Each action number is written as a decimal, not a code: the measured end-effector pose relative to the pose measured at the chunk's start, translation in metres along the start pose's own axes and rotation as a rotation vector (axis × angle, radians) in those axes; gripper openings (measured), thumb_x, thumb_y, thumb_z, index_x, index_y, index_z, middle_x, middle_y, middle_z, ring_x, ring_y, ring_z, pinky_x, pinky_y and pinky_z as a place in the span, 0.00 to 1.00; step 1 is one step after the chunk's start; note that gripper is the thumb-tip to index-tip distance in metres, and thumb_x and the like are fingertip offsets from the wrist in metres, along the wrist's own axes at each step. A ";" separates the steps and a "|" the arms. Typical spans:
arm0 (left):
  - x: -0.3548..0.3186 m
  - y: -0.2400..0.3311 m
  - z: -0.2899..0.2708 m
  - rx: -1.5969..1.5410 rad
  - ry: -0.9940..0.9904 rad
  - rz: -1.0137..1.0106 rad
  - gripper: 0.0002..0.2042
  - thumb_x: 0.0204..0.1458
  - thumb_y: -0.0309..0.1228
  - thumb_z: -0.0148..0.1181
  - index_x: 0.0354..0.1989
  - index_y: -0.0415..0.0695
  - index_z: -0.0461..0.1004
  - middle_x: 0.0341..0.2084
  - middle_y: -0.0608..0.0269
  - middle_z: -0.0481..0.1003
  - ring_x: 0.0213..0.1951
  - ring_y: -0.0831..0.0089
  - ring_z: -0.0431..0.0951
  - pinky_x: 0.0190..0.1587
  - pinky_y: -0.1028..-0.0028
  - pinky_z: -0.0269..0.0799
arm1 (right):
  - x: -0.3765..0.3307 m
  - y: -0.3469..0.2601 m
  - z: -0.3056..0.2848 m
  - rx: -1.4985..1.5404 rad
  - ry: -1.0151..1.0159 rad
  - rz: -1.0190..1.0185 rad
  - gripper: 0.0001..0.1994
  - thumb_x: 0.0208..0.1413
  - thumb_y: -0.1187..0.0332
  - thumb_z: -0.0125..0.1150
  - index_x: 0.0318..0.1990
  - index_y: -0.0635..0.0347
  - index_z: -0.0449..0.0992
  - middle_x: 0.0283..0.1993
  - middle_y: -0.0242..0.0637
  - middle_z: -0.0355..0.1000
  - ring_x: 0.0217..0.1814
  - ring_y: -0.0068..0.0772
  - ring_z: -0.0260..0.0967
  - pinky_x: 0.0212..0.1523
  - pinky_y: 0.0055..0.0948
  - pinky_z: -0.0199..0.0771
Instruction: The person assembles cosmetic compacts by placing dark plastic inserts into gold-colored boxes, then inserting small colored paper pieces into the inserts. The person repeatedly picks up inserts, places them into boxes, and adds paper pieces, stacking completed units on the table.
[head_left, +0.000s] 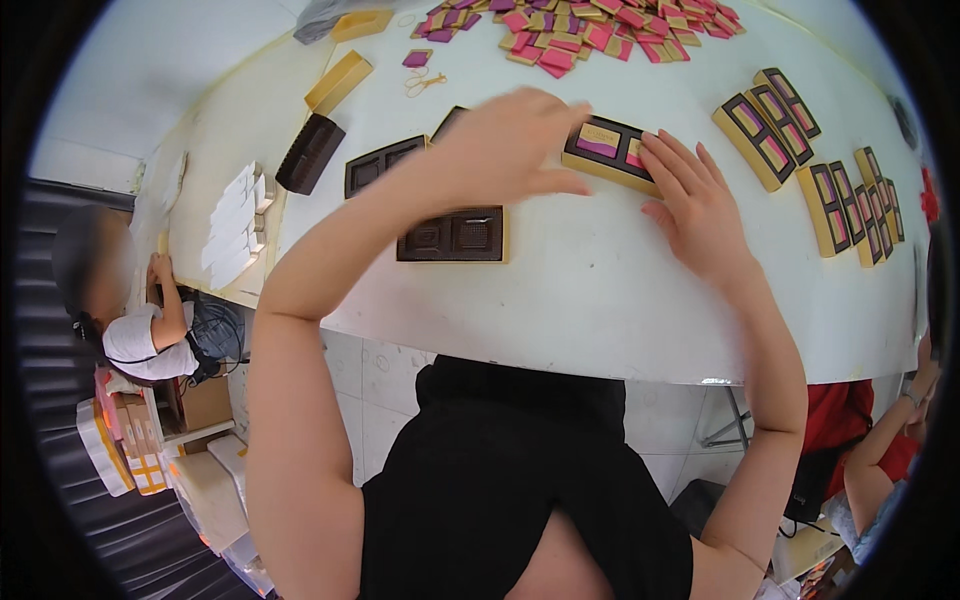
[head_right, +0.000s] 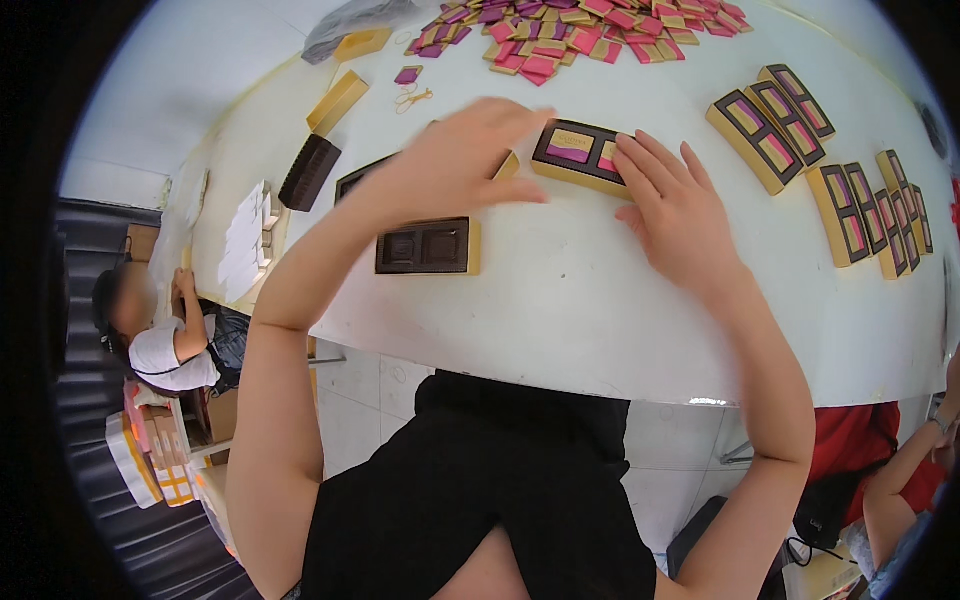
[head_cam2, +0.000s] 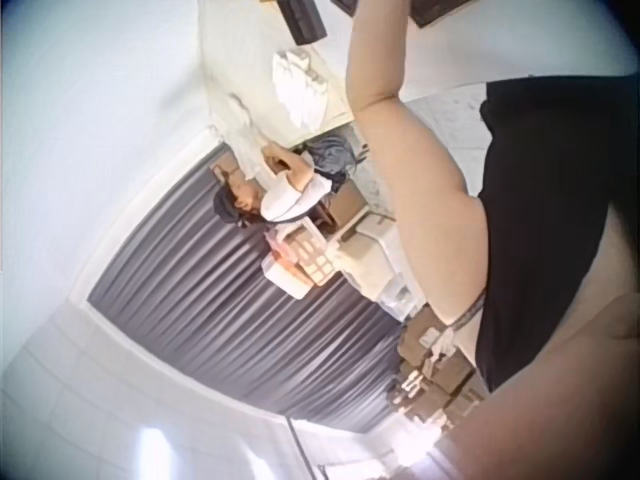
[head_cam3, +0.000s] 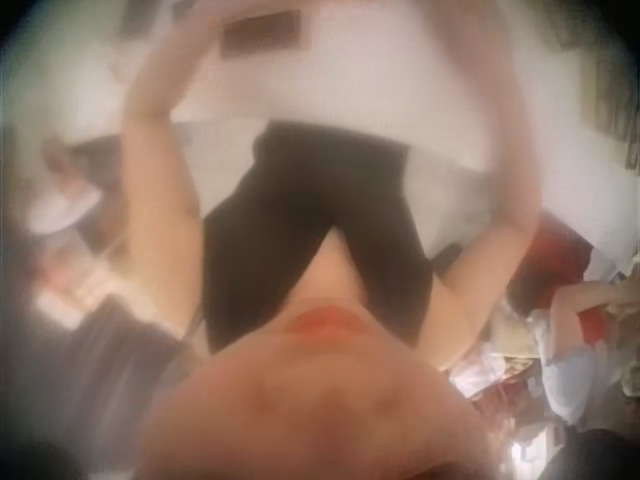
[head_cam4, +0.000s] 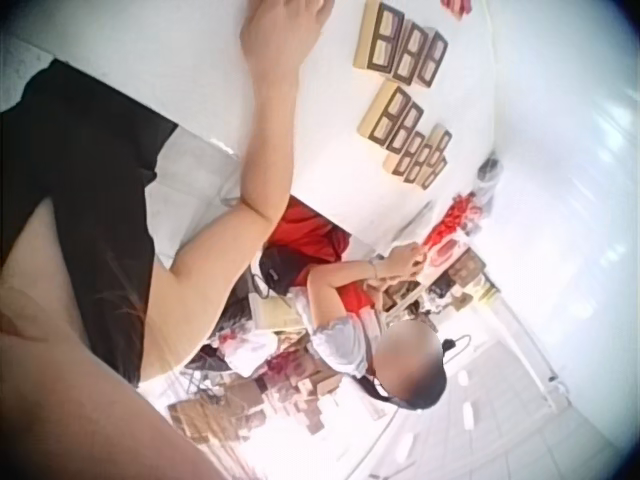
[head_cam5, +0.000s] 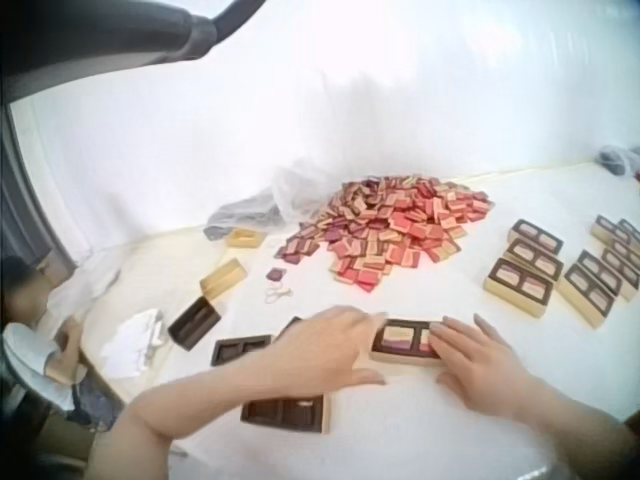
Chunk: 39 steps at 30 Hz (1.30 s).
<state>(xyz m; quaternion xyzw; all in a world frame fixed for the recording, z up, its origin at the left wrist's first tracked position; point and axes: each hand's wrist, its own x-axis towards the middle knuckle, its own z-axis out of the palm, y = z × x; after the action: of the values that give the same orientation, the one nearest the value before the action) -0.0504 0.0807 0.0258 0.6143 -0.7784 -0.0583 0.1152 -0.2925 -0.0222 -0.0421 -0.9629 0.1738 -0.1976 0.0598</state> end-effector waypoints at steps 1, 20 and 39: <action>-0.010 -0.023 -0.013 0.070 0.038 0.081 0.37 0.43 0.42 0.71 0.62 0.43 0.63 0.56 0.53 0.69 0.58 0.56 0.67 0.58 0.63 0.66 | 0.001 -0.005 0.003 0.017 0.041 0.013 0.34 0.50 0.66 0.66 0.66 0.55 0.61 0.71 0.32 0.57 0.73 0.39 0.52 0.69 0.53 0.54; 0.097 -0.105 0.039 0.338 0.158 -0.299 0.19 0.48 0.48 0.63 0.37 0.45 0.80 0.27 0.57 0.79 0.33 0.59 0.79 0.37 0.62 0.74 | 0.011 0.100 0.018 -0.711 0.098 0.470 0.29 0.61 0.59 0.56 0.69 0.46 0.58 0.70 0.26 0.59 0.72 0.42 0.54 0.65 0.72 0.45; 0.016 -0.048 0.013 -0.576 0.267 -0.301 0.13 0.56 0.37 0.62 0.36 0.38 0.82 0.32 0.62 0.82 0.34 0.75 0.79 0.38 0.78 0.72 | 0.036 -0.015 0.020 0.361 0.442 0.040 0.18 0.45 0.84 0.61 0.46 0.59 0.78 0.48 0.36 0.75 0.45 0.39 0.73 0.41 0.33 0.77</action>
<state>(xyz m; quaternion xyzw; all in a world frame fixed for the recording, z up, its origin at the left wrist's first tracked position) -0.0122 0.0533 0.0036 0.6666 -0.6089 -0.2110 0.3746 -0.2490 -0.0199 -0.0448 -0.8666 0.1638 -0.4292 0.1946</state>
